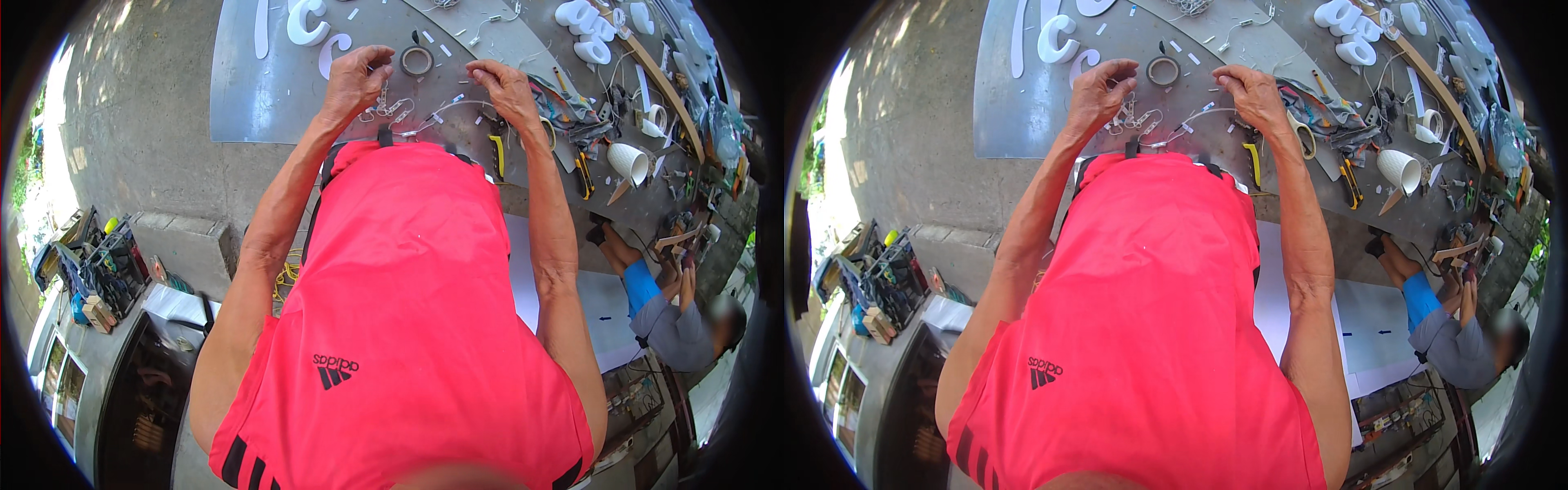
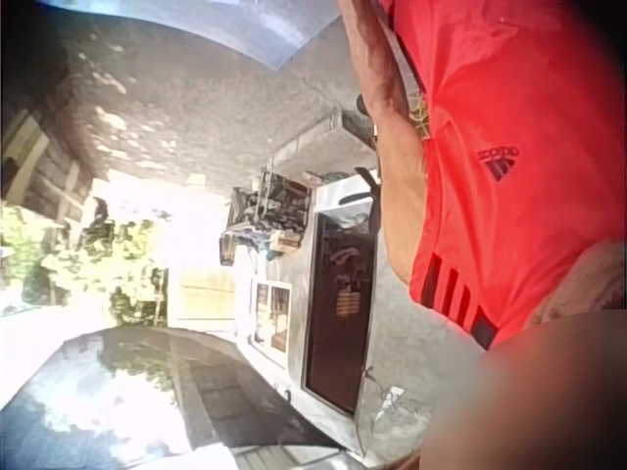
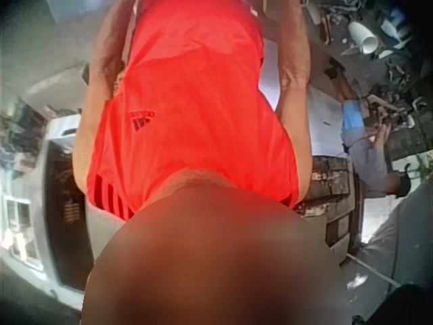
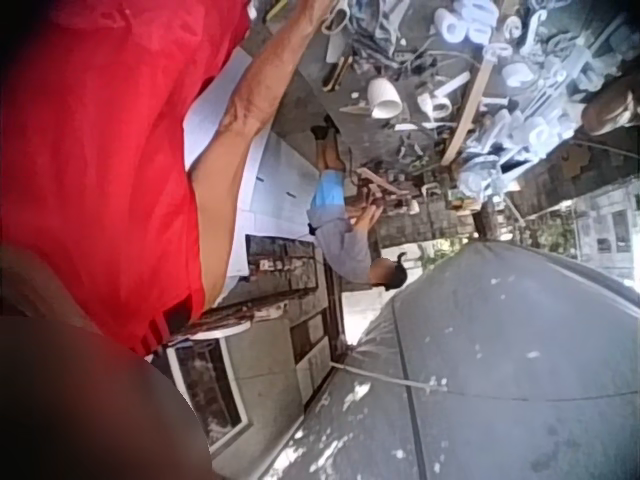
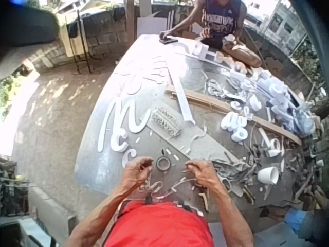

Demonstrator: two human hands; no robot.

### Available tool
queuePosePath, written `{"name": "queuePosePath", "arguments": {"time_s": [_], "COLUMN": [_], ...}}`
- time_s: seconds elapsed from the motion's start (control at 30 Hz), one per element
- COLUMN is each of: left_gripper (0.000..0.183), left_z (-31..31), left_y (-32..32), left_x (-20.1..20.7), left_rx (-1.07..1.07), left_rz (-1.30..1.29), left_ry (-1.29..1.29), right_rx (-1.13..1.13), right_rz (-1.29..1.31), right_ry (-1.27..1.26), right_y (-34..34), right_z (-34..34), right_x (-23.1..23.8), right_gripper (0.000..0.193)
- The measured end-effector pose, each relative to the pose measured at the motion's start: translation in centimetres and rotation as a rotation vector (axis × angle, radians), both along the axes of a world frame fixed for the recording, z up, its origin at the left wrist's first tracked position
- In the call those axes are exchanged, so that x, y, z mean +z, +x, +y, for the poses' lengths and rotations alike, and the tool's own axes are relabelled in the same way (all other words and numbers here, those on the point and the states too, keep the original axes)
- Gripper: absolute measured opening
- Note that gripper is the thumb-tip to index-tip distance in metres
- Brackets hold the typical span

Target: Assembling and wiring LED modules into plastic channel letters for signage.

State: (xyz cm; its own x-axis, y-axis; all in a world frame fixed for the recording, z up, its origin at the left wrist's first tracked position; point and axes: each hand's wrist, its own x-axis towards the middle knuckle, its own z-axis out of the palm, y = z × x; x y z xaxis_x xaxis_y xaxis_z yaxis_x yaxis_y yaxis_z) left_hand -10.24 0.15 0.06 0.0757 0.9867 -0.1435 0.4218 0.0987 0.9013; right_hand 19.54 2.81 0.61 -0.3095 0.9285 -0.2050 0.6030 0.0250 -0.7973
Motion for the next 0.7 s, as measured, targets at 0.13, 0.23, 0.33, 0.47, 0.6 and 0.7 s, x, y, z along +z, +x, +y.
{"name": "queuePosePath", "arguments": {"time_s": [0.13, 0.23, 0.33, 0.47, 0.6, 0.7], "left_gripper": [0.061, 0.083, 0.074, 0.073, 0.072, 0.072], "left_z": [0.7, 1.2, 1.4, 2.2, 2.4, 1.4], "left_y": [1.8, 4.4, 6.2, 5.7, 3.7, 2.8], "left_x": [0.2, 0.4, 0.2, -1.2, 1.8, 4.5], "left_rx": [-0.134, -0.163, -0.130, -0.161, -0.195, -0.204], "left_rz": [0.415, 0.603, 0.751, 0.675, -0.019, -0.485], "left_ry": [0.345, 0.332, 0.317, 0.341, -0.123, -0.410], "right_rx": [-0.133, -0.218, -0.240, -0.244, -0.258, -0.230], "right_rz": [0.065, 0.075, 0.116, 0.228, 0.358, 0.437], "right_ry": [-0.037, -0.063, -0.081, -0.142, -0.234, -0.306], "right_y": [0.3, 0.2, 0.0, -0.6, -1.4, -2.3], "right_z": [-0.4, -0.6, -0.6, -0.5, -0.1, 0.3], "right_x": [1.1, 1.6, 1.3, 1.8, 3.2, 4.6], "right_gripper": [0.022, 0.023, 0.023, 0.025, 0.029, 0.031]}}
